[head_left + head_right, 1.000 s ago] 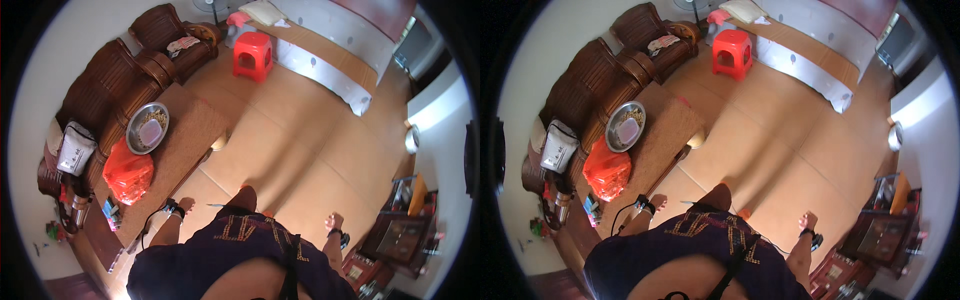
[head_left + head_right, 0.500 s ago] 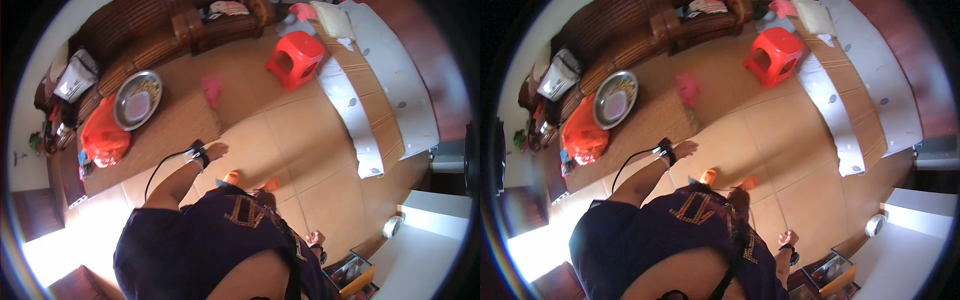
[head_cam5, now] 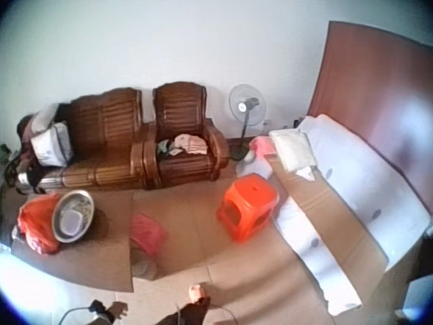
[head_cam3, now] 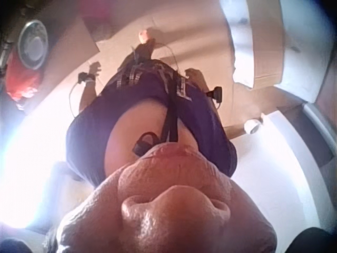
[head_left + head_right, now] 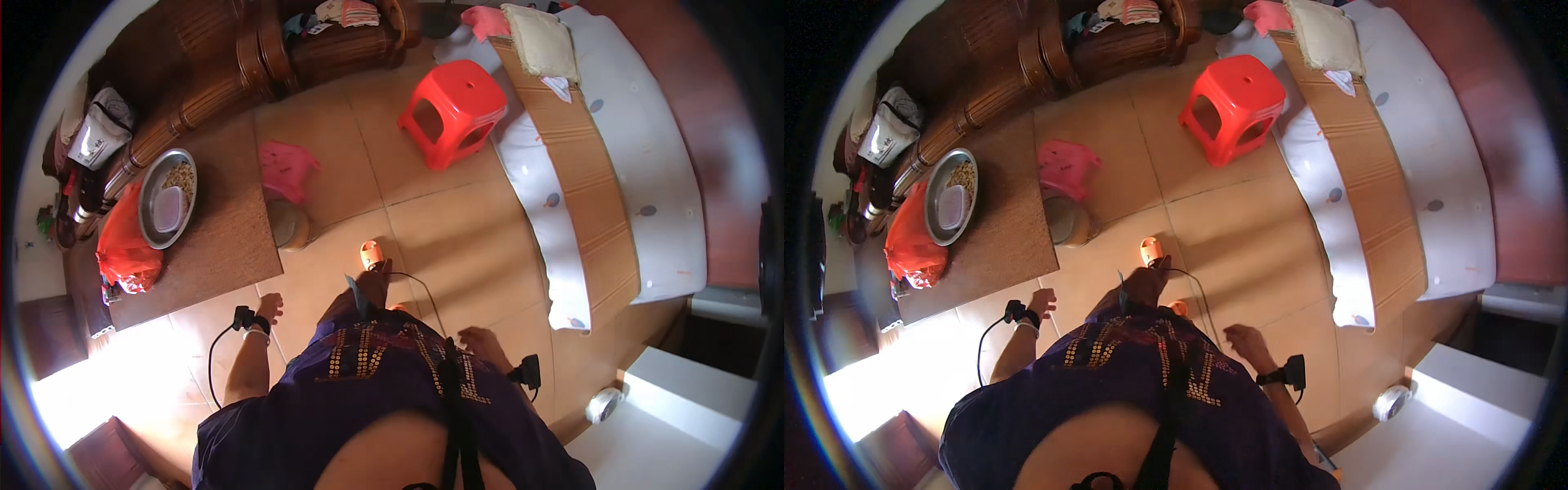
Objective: Peeling peanuts and sorting them into a plastic container.
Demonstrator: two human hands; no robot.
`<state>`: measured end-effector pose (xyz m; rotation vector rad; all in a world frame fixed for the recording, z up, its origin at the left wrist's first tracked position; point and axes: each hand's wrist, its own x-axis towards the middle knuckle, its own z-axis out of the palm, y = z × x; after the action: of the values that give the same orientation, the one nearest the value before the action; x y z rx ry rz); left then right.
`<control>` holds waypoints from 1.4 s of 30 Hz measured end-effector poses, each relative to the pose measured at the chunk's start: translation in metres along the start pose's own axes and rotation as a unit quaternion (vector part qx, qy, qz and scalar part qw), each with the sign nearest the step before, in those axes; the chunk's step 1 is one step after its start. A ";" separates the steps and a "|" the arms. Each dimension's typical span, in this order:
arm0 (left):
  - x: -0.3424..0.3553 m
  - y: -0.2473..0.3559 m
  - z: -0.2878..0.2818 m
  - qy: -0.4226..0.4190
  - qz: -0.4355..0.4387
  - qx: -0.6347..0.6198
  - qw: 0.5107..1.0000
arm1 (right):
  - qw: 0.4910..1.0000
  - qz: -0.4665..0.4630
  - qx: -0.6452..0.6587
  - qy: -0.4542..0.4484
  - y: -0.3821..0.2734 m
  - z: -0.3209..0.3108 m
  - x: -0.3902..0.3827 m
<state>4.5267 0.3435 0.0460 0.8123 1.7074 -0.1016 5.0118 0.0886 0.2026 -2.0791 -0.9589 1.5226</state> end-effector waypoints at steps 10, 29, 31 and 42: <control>-0.009 0.184 0.088 -0.057 0.088 -0.100 0.989 | 0.963 -0.218 -0.078 0.139 -0.058 -0.170 0.245; -0.279 0.175 0.284 0.256 -0.372 -0.278 0.848 | 0.974 -0.116 -0.183 0.060 -0.135 -0.358 0.820; -0.291 0.180 0.310 0.274 -0.375 -0.304 0.832 | 0.917 -0.215 -0.312 0.129 -0.124 -0.359 0.842; -0.303 0.159 0.439 0.228 -0.391 -0.394 0.800 | 0.967 -0.066 -0.246 0.000 -0.190 -0.335 0.774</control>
<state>5.0010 0.1180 0.2315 -0.5716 2.1842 0.2616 5.4065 0.8039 -0.0798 -2.2723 -1.5728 1.3100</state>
